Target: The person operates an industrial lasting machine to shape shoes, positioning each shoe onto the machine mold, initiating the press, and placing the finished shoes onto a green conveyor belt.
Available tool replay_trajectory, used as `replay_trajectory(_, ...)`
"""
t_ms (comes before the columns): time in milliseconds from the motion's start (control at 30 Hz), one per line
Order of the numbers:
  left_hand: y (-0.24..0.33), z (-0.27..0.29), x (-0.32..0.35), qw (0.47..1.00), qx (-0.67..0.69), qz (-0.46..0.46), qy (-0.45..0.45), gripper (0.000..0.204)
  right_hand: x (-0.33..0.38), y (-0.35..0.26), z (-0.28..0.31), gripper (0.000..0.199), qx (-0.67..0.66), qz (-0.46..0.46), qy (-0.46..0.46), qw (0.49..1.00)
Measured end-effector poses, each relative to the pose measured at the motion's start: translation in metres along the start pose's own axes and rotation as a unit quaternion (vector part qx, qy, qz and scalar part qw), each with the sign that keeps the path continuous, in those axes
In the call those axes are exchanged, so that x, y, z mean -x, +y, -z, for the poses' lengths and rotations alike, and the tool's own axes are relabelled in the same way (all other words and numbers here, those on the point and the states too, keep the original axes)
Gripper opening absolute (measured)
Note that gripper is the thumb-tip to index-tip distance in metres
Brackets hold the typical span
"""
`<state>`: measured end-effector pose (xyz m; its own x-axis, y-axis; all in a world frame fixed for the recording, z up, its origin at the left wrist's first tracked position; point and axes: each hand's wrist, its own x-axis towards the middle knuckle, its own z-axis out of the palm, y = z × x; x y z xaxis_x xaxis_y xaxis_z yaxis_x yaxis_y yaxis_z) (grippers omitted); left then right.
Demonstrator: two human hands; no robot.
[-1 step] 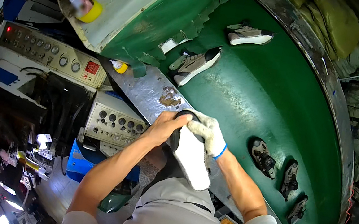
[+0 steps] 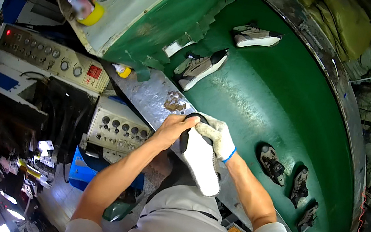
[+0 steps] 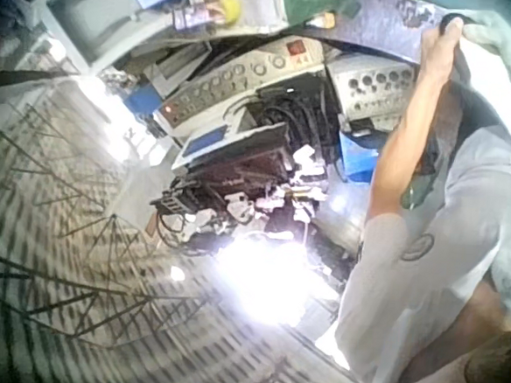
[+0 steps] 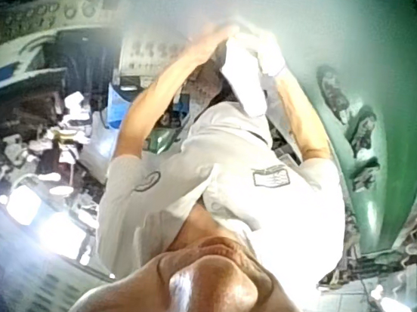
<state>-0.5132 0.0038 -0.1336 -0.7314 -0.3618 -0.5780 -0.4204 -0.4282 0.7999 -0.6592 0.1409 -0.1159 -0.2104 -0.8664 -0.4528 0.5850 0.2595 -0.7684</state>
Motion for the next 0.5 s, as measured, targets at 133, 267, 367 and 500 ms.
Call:
replay_trajectory(133, -0.023, 0.001, -0.018, 0.995, -0.074, 0.026, 0.059, 0.046, -0.040, 0.003, 0.078, 0.055, 0.306, -0.056, 0.129, 0.942)
replay_trajectory(267, -0.082, 0.027, 0.014, 0.992, -0.070, 0.049, 0.095, 0.042, -0.099, 0.001, 0.145, 0.077, 0.626, -0.237, 0.149, 0.728)
replay_trajectory(367, -0.103, 0.035, 0.050, 0.983, -0.035, 0.094, 0.151, 0.035, -0.160, 0.023, 0.136, 0.095, 0.597, -0.171, 0.216, 0.754)
replay_trajectory(500, -0.107, 0.035, 0.095, 0.976, 0.007, 0.125, 0.177, 0.035, -0.280, 0.097, 0.111, 0.081, 0.160, 0.042, 0.307, 0.937)
